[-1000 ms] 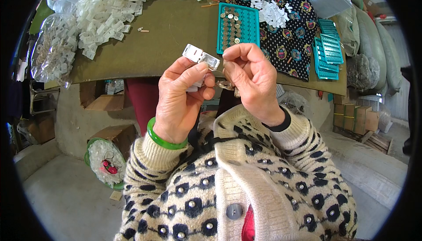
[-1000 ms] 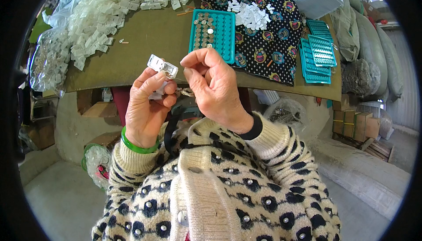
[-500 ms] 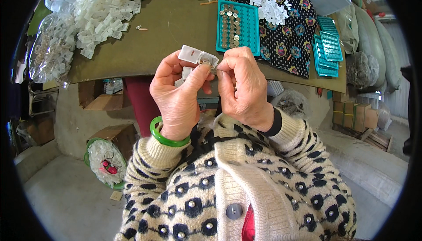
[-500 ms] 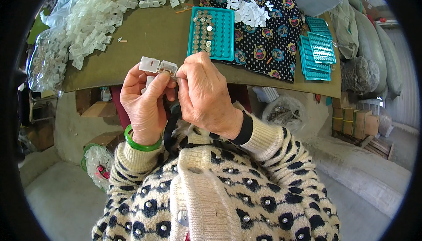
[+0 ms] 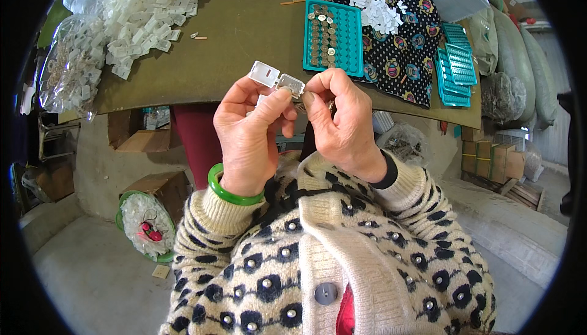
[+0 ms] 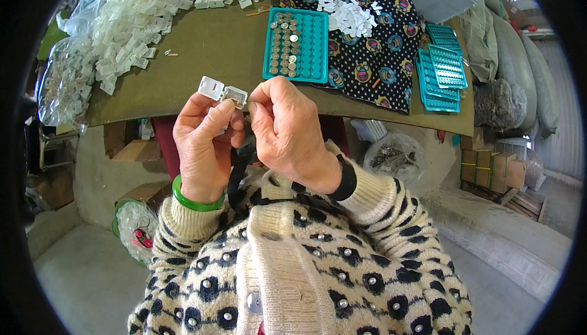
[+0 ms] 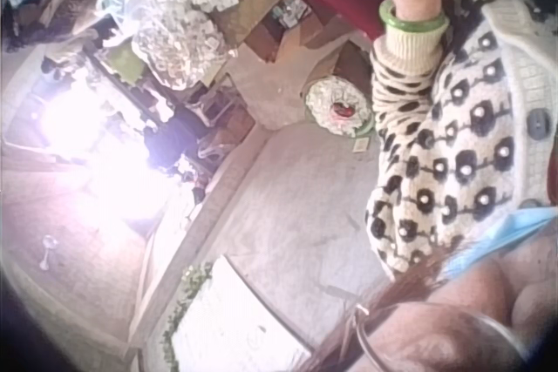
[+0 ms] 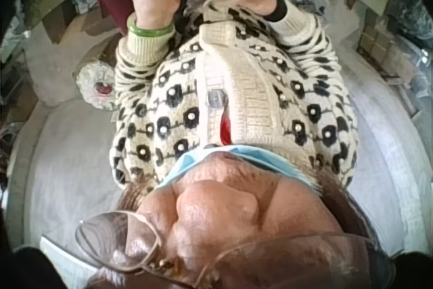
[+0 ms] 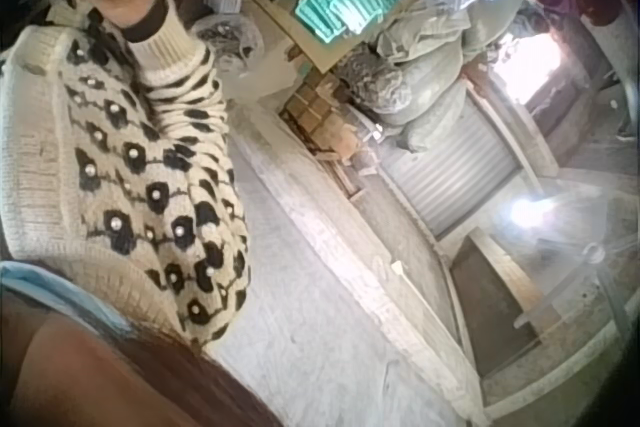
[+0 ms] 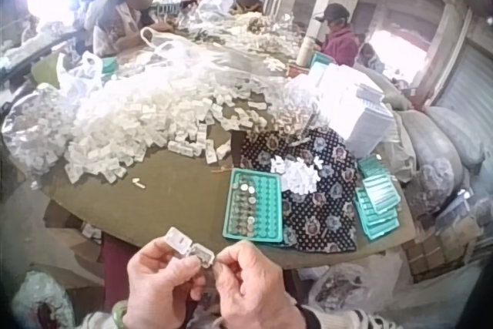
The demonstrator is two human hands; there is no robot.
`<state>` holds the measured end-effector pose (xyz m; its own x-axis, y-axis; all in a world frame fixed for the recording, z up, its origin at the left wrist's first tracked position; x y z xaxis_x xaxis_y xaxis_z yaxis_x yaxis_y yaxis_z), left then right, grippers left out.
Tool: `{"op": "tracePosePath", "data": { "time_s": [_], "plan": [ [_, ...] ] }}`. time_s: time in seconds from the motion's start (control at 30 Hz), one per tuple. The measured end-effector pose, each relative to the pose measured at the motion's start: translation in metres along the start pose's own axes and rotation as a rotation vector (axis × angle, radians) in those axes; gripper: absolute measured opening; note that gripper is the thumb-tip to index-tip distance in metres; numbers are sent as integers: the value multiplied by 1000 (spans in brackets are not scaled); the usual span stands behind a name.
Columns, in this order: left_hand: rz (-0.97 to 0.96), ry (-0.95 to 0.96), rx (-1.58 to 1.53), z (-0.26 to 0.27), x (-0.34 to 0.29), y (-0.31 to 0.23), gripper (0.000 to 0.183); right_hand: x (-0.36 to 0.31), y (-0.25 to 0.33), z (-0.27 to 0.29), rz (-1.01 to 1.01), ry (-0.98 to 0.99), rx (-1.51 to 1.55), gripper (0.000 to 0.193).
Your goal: The person repeatedly picks small white plastic housings and metal pins from a table, inserts the pins into the housings, and places the assembled units into a blue tray. The person also picks up and sets down a small metal ring during the process.
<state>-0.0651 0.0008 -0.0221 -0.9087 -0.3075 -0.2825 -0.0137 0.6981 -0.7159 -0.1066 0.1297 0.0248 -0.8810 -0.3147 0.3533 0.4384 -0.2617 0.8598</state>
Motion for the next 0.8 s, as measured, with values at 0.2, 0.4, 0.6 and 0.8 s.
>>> {"op": "tracePosePath", "data": {
  "time_s": [0.2, 0.4, 0.6, 0.8],
  "plan": [
    [238, 96, -151, -1, 4, 10, 12, -5, -19, -6, -465, 156, 387, 7],
    [195, 37, -99, 2, 3, 7, 17, -14, -31, -14, -625, 224, 616, 8],
    [201, 79, -122, -1, 0, 11, 22, -29, -36, -11, -575, 138, 485, 7],
    [191, 136, -103, 1, 0, 7, 24, 0, -4, 26, 233, -47, -183, 11]
  ]
}}
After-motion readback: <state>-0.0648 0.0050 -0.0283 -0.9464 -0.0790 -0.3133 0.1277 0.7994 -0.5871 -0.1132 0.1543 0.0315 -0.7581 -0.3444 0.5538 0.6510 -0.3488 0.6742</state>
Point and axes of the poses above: each hand's wrist, its own x-axis towards the middle knuckle, its own z-axis out of the back of the hand, y = z × x, the point moved 7 cm from there along x, towards the middle knuckle, and after that the axes turned 3 degrees about -y, right-handed, at the moved point
